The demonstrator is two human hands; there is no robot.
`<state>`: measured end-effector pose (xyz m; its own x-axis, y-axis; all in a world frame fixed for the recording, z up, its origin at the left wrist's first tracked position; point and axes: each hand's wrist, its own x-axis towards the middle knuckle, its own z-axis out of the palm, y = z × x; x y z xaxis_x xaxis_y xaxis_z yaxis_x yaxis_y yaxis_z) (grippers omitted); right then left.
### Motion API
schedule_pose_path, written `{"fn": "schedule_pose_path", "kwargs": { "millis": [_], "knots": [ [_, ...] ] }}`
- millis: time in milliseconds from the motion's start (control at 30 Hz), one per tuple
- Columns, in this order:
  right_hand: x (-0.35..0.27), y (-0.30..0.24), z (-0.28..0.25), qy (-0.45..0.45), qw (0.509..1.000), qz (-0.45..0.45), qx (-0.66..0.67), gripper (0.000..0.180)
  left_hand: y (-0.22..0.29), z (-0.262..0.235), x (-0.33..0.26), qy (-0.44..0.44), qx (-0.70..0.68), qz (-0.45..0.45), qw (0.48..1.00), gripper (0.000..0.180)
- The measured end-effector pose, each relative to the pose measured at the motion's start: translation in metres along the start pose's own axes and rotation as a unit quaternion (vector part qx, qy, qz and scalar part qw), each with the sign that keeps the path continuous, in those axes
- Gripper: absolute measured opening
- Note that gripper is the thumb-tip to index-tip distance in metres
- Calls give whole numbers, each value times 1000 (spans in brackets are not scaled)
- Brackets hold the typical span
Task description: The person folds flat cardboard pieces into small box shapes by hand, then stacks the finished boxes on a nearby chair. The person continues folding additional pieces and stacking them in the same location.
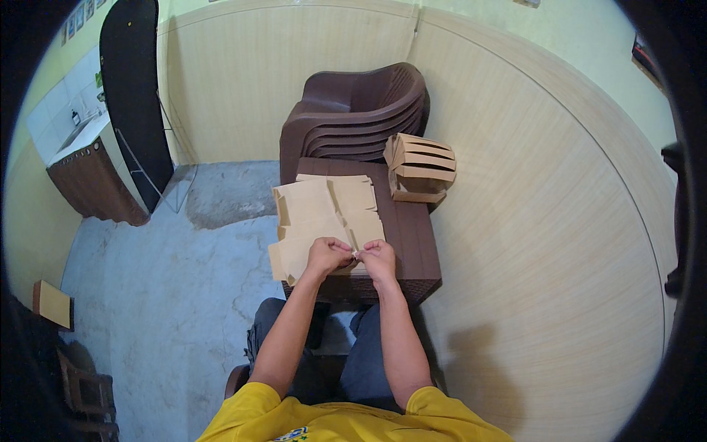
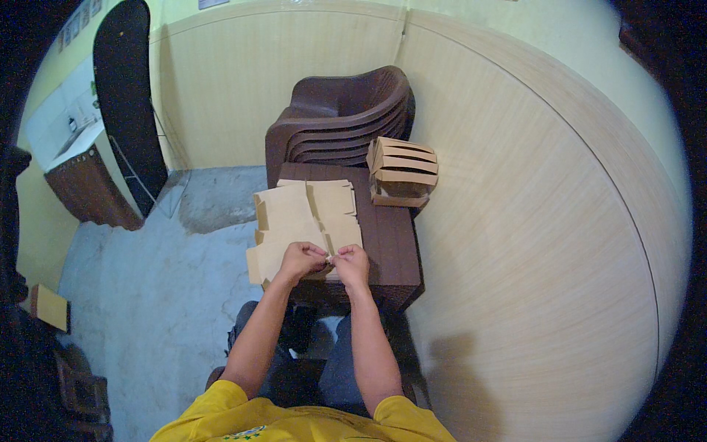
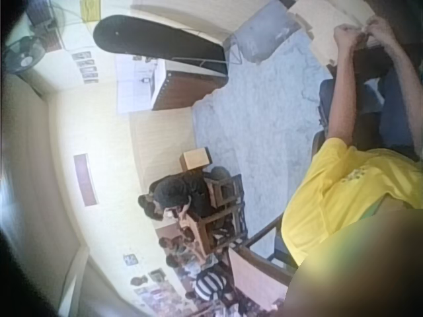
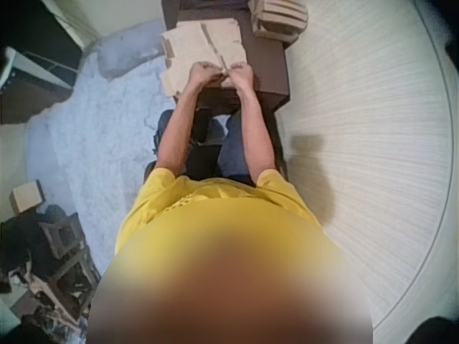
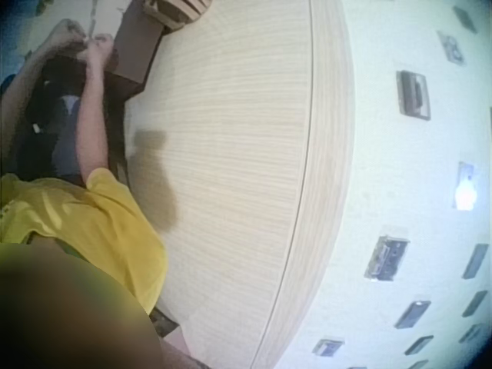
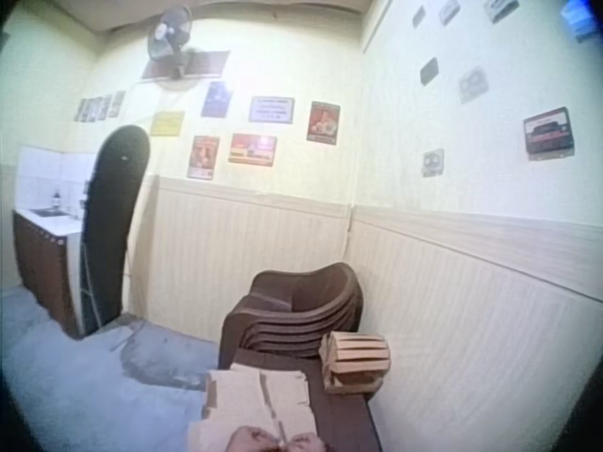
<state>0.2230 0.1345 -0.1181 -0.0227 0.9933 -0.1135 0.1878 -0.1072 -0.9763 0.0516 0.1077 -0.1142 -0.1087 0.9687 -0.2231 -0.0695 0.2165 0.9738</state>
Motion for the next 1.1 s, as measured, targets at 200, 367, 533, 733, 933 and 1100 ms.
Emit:
{"fn": "schedule_pose_path", "kwargs": {
  "millis": [200,367,533,733,933,1100],
  "knots": [
    [-2,3,-2,-10,1000,-28,-11,25,0,-6,3,-19,-44,-19,999,30],
    [1,0,-3,-24,999,-28,6,26,1,-6,1,-20,-42,-16,999,27],
    [-4,-7,-6,-46,999,-11,11,28,3,-2,4,-12,0,-13,1000,27],
    [-15,-19,-14,-41,962,-169,-209,19,4,-3,9,-21,5,-1,1000,21],
    [-12,-28,2,7,896,-285,-341,20,4,-6,12,-25,24,12,999,42],
    [-21,-32,3,-2,875,-300,-381,15,-4,-5,21,-17,32,5,999,41]
  ]
}}
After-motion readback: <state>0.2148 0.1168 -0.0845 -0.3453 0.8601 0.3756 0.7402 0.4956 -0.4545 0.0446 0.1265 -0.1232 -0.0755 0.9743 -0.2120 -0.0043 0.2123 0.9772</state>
